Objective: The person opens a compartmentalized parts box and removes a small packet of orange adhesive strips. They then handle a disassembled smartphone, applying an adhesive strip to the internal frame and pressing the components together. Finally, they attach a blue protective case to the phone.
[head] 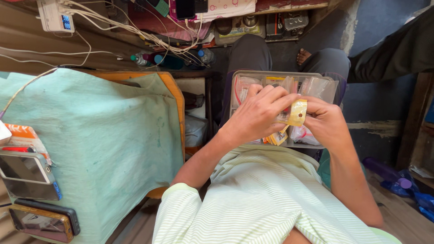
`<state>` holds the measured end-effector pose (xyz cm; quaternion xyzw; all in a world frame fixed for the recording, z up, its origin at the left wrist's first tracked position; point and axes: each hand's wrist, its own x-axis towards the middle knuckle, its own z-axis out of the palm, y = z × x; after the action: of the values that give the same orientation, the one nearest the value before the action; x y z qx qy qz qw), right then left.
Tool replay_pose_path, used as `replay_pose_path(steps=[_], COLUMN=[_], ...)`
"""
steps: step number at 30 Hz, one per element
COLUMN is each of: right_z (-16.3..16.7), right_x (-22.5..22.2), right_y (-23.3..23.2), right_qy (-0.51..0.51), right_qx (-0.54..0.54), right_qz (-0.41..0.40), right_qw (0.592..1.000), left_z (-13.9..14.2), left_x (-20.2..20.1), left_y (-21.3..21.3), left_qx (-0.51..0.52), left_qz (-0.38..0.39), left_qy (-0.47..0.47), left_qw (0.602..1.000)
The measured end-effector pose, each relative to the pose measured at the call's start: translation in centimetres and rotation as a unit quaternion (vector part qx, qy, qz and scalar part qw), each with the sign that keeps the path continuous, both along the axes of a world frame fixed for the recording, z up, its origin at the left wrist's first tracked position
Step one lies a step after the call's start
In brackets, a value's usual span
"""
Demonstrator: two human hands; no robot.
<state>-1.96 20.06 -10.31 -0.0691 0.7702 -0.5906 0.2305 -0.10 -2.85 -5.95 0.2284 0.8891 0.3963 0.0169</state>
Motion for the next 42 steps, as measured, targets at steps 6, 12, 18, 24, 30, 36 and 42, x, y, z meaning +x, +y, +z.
replay_pose_path(steps=[6, 12, 18, 24, 30, 36, 42], right_z=[1.3, 3.5, 4.3, 3.0, 1.2, -1.0, -2.7], right_x=[-0.8, -0.4, -0.9, -3.0, -3.9, -4.9, -7.0], right_y=[-0.7, -1.5, -2.2, -1.0, -0.9, 0.6, 2.1], right_qy=[-0.021, 0.114, 0.130, 0.116, 0.080, 0.114, 0.109], right_qx=[0.069, 0.075, -0.027, -0.078, -0.011, -0.007, -0.065], right_qz=[0.054, 0.020, -0.113, -0.211, -0.249, -0.278, -0.192], right_qw=[0.996, 0.990, 0.985, 0.967, 0.965, 0.954, 0.973], left_z=[-0.8, -1.1, -0.6, -3.0, -8.1, -6.2, -6.5], left_x=[0.2, 0.5, -0.9, -10.1, -23.6, -29.5, -28.5], left_y=[-0.2, -1.2, -3.3, -9.2, -11.7, -12.2, -11.7], left_qx=[-0.013, 0.033, 0.061, 0.133, 0.014, -0.190, -0.149], left_qz=[-0.013, 0.029, 0.104, 0.196, 0.327, 0.355, 0.452], left_qy=[-0.009, 0.004, -0.006, 0.062, 0.079, -0.039, 0.075], left_qw=[1.000, 0.999, 0.993, 0.970, 0.942, 0.915, 0.876])
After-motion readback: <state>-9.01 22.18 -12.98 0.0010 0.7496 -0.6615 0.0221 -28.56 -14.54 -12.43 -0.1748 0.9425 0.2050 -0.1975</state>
